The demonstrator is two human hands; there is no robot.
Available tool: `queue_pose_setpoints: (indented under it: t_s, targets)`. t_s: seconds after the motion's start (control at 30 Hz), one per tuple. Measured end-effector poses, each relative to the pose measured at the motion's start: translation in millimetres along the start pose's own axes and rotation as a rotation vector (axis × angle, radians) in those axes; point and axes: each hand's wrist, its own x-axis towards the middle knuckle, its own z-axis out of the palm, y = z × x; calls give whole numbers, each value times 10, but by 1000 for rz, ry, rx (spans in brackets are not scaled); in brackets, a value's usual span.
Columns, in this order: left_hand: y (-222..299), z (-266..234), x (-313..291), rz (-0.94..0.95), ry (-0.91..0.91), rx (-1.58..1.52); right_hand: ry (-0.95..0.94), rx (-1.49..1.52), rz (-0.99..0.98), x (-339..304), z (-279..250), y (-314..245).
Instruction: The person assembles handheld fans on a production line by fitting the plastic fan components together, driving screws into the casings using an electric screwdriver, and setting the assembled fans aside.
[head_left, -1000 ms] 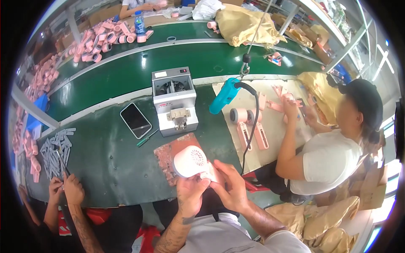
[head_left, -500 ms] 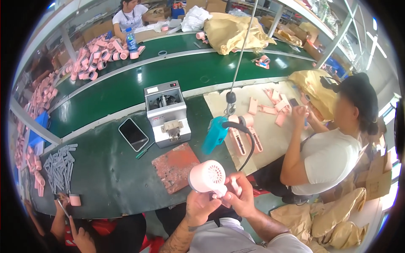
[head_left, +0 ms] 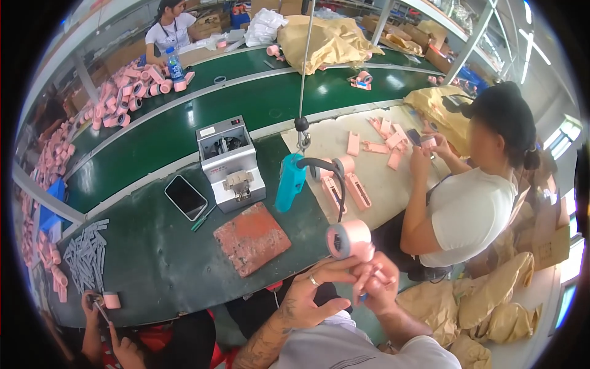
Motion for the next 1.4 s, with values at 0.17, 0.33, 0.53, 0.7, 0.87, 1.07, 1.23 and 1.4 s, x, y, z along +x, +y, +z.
queue_pose_setpoints:
  t_s: [0.17, 0.33, 0.53, 0.7, 0.87, 1.07, 1.23, 1.4]
  targets:
    - [34, -180, -79, -95, 140, 44, 285, -42, -128, 327, -126, -250]
    - [-90, -592, -233, -192, 487, 334, 559, -3, -158, 1044, -301, -274]
    - [-201, -941, -302, -312, 531, 657, 521, -148, -204, 2194, -913, 114]
    - [-288, -934, -356, -116, 510, 925, 645, -329, -205, 3196, -1419, 383]
    - [-309, -965, -391, -113, 506, 929, 727, -602, -263, 3833, -2063, 594]
    - [-375, -936, -340, -62, 475, 951, 873, -1414, -228, 3692, -2777, 825]
    - [-348, -995, -379, -77, 468, 955, 619, -500, -20, 2890, -1706, 811]
    - [-337, -962, -327, -46, 454, 935, 391, -173, -31, 2465, -1430, 569]
